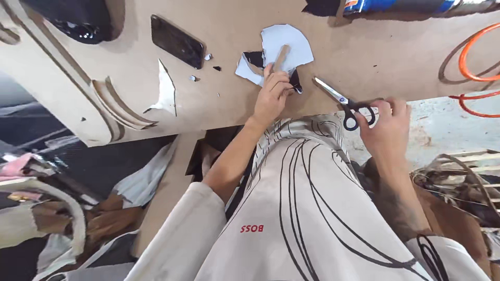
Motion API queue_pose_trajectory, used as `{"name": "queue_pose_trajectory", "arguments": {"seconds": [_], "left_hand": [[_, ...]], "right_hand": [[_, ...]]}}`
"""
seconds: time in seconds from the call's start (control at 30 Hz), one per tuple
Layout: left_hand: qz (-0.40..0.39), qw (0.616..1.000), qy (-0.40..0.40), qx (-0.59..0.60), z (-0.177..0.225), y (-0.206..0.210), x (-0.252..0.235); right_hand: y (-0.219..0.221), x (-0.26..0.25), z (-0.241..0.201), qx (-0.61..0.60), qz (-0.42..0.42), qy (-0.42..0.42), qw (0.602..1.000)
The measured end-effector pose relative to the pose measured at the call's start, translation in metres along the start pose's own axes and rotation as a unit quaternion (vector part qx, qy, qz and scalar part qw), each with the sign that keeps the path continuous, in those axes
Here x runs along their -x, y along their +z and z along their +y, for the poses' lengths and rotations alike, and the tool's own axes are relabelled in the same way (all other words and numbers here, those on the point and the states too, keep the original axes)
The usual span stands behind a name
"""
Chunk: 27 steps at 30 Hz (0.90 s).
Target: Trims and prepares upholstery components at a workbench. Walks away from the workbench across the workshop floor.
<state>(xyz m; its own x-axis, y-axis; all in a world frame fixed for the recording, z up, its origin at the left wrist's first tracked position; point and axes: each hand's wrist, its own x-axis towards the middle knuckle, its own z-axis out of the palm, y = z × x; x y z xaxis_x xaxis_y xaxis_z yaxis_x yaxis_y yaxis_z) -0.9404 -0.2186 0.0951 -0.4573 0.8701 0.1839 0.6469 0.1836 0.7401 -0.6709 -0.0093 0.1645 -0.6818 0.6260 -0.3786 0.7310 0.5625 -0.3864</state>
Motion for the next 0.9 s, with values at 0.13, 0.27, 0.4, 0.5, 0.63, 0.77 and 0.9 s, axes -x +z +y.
{"name": "queue_pose_trajectory", "arguments": {"seconds": [0.13,0.27,0.4,0.5,0.63,0.77,0.9], "left_hand": [[-0.033,0.999,0.007,-0.024,0.0,0.0,0.001],[0.003,0.997,0.035,-0.067,0.003,0.011,0.002],[0.057,0.997,0.012,-0.041,0.001,0.015,-0.001],[0.044,0.998,-0.03,-0.029,0.005,0.004,-0.004],[-0.085,0.995,-0.041,-0.01,0.002,-0.029,-0.013],[-0.103,0.994,0.011,-0.028,-0.007,-0.043,-0.02],[-0.071,0.997,-0.001,-0.035,-0.007,-0.044,-0.025]], "right_hand": [[0.0,-0.013,-0.018,-0.032,0.043,-0.077,0.996],[-0.002,-0.039,-0.058,-0.049,0.012,-0.164,0.985],[-0.006,-0.042,-0.063,-0.006,-0.02,-0.087,0.996],[0.005,-0.03,-0.055,0.044,-0.043,-0.033,0.998],[0.012,-0.035,-0.039,-0.018,-0.047,-0.084,0.995],[0.01,-0.025,-0.027,-0.037,0.036,-0.077,0.996],[0.006,-0.008,-0.02,-0.005,0.028,-0.012,1.0]]}}
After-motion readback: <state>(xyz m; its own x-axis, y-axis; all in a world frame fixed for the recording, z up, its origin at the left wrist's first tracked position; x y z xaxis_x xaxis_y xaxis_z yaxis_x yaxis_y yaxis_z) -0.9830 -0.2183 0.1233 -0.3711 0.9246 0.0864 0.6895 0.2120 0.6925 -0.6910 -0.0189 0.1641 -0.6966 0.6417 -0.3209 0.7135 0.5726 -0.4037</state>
